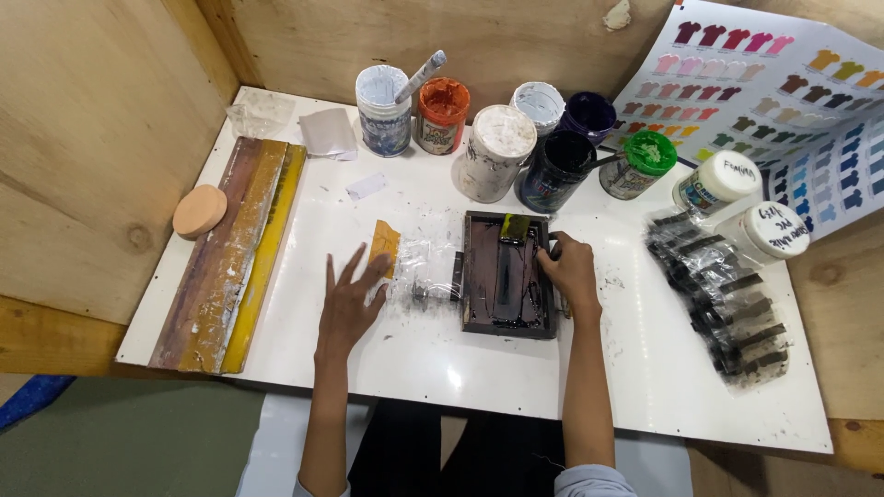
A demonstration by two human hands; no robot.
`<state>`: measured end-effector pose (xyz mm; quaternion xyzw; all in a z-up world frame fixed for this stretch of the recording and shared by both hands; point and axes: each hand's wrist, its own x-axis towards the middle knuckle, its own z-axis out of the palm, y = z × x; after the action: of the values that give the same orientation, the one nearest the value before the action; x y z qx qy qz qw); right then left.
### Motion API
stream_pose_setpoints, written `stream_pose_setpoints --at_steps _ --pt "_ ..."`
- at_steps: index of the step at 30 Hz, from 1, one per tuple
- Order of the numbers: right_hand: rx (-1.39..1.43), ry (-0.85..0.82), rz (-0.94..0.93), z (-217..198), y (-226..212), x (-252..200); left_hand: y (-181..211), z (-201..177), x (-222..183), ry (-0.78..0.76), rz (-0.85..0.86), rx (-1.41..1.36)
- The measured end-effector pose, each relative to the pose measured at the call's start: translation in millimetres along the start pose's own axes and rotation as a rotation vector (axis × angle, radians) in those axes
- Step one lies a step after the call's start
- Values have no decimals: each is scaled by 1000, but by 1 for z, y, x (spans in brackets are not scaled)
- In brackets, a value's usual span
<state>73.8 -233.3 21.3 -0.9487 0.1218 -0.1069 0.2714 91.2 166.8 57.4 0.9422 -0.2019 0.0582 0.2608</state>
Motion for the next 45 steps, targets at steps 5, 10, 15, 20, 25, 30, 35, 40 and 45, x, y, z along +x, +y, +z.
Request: stream_pose_setpoints --at_steps 5,10,15,20,25,30,35,40,45 --pt "3 26 -24 2 6 0 -10 13 0 -1 64 28" --pt "23 32 -17 1 11 1 -10 10 -1 3 59 10" --pt "71 59 0 -11 13 -2 -11 11 -2 22 64 29" --pt "140 105 24 -20 27 -3 -11 15 -3 49 80 24" --pt "134 136 -7 -11 16 -1 -14 18 -3 165 116 26" --pt "67 106 -106 40 -36 -3 -34 36 -5 365 114 -56" --pt "47 77 -57 82 -97 16 -37 39 -11 405 101 -208" --pt "104 64 -37 101 -125 16 -32 32 -12 360 60 -257" --pt "145 67 -51 100 -129 10 -29 29 -12 309 44 -285"
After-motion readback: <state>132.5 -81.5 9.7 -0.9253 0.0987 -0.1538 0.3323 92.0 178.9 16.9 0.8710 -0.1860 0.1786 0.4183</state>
